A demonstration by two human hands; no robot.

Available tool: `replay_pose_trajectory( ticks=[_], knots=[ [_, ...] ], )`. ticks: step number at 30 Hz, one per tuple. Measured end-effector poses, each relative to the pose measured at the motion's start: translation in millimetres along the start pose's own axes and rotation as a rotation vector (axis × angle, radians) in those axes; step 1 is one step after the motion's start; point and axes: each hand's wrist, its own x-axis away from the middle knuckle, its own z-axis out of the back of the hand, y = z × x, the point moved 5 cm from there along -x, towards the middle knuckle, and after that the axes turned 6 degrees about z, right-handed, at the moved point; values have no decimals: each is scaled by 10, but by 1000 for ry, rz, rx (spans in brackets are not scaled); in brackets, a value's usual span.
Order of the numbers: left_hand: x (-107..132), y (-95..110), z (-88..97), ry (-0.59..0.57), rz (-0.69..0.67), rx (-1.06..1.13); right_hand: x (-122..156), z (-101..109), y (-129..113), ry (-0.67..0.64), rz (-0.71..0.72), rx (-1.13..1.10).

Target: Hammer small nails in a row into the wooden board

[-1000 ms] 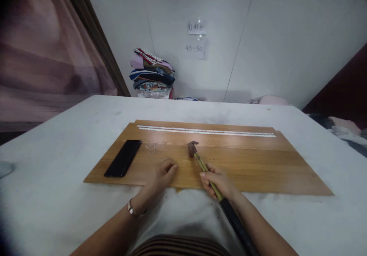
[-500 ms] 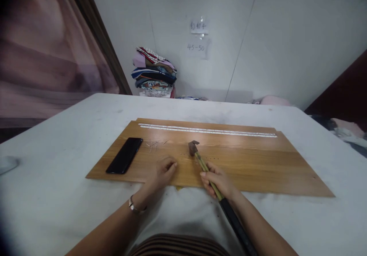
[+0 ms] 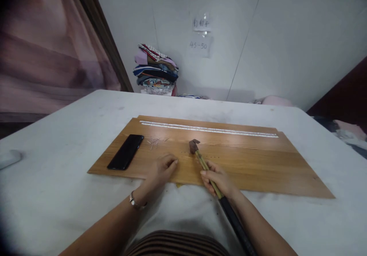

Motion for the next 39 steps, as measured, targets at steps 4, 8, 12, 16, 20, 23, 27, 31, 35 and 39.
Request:
replay_pose_trajectory(
  ticks=[4, 8, 12, 16, 20, 23, 27, 31, 35, 39],
  knots=[
    [0, 17, 11, 2, 8, 0, 8, -9, 1, -5, 5, -10],
    [1, 29, 20, 4, 3, 1, 6, 2, 2, 9, 8, -6],
    [3, 5, 7, -6, 4, -3, -9, 10, 14, 3, 10, -1],
    [3, 2, 7, -7, 4, -7, -19, 19, 44, 1, 6, -10],
    [4, 19, 20, 10, 4, -14, -11, 6, 38, 0, 17, -28],
    [3, 20, 14, 5, 2, -12, -7, -3, 19, 2, 23, -40],
    [1, 10, 4, -2, 5, -14, -18, 6, 23, 2, 10, -55],
    [0, 15, 5, -1, -8, -11, -25, 9, 34, -9, 4, -62],
    [2, 13, 6, -2, -4, 3, -17, 13, 38, -11, 17, -62],
    [6, -7, -5, 5, -8, 6, -17, 28, 43, -9, 32, -68]
  ],
)
